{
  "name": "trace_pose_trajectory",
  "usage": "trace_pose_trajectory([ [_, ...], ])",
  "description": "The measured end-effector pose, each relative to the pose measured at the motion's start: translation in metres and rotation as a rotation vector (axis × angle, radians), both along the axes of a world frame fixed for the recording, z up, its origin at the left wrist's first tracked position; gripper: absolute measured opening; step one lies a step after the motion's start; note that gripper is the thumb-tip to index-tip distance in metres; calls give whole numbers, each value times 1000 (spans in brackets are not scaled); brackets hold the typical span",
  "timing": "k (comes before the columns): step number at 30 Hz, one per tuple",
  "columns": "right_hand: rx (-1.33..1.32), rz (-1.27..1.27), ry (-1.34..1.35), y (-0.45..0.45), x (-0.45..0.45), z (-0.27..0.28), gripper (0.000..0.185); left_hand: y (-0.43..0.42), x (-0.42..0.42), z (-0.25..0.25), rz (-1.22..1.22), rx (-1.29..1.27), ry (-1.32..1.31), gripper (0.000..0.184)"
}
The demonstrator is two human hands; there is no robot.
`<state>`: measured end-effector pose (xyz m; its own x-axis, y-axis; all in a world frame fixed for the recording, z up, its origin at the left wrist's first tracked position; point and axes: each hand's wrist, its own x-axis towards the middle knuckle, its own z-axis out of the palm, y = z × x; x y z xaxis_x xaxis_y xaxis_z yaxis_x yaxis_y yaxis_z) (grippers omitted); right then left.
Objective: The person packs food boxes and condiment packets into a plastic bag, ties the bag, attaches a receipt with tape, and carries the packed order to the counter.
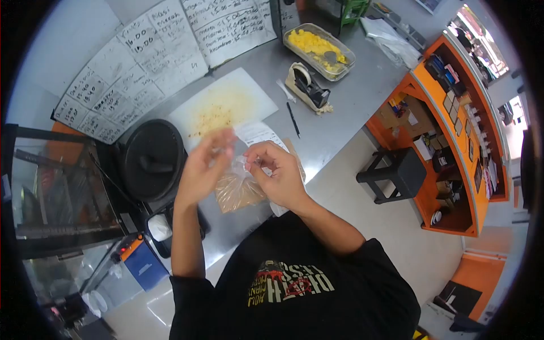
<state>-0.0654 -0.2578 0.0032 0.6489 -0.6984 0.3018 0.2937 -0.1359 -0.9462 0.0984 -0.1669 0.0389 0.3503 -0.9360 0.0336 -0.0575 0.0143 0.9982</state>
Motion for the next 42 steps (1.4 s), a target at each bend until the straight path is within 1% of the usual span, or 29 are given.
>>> trace_pose_trajectory([
  [1,69,-9,-48,1,0,-1,16,9,0,1,-128,3,48,38],
  [4,253,76,-85,5,1,2,17,9,0,-17,-201,-5,86,30],
  [7,512,175,-101,-7,-8,12,18,12,6,-22,-157,35,120,21],
  [8,526,214,-83,-7,-11,17,19,11,2,-23,-151,-25,145,19],
  [10,544,298,-61,-11,-13,28,21,12,-1,-20,-151,-35,129,17],
  [12,-100,151,28,-15,-12,22,27,7,-10,-16,-162,-47,94,15],
  [13,-420,45,94,-18,-13,21,31,1,-21,-13,-96,-108,35,12],
  [14,-412,15,88,-20,-16,29,32,-3,-17,-22,-79,-156,-21,14],
  [15,-407,-21,85,-24,-21,40,33,-10,-31,-8,-40,-126,96,17],
  [16,-408,-54,81,-34,-27,48,32,-21,-35,-13,-15,-204,61,16],
  [17,-405,-75,73,-42,-33,56,31,-32,-47,-6,16,-265,62,15],
  [19,-395,-126,40,-58,-53,67,29,-54,-73,9,44,-291,73,20],
  [21,-390,-193,-5,-79,-75,74,28,-79,-105,33,46,-248,22,19],
  [22,-427,-264,-68,-91,-89,77,26,-91,-121,43,56,-223,0,18],
  [23,-342,-236,-65,-105,-107,84,25,-104,-138,50,69,-227,-107,16],
  [25,-161,-181,-58,-132,-150,106,23,-133,-176,74,25,-249,-202,13],
  [26,-133,-148,-91,-148,-169,112,20,-151,-195,78,41,-286,-223,11],
  [29,-277,-297,-190,-206,-215,124,19,-216,-246,92,96,-365,-336,10],
  [30,-170,-239,-153,-224,-235,134,17,-241,-265,98,86,-392,-283,9],
  [33,-50,-172,-266,-291,-275,132,15,-308,-305,98,36,-353,-230,11],
  [34,-66,-202,-263,-309,-293,132,14,-329,-314,93,-24,-320,-171,15],
  [37,37,-165,-153,-367,-355,138,16,-413,-360,72,-193,-479,-131,23],
  [38,-139,-220,-46,-385,-378,141,18,-438,-378,68,-242,-436,-33,26],
  [40,-346,-366,34,-429,-418,141,19,-485,-411,58,-336,-340,165,31],
  [41,-453,-436,81,-452,-439,141,19,-511,-418,50,-372,-363,147,31],
  [42,-358,-448,76,-473,-463,149,19,-538,-425,42,-407,-390,133,32],
])
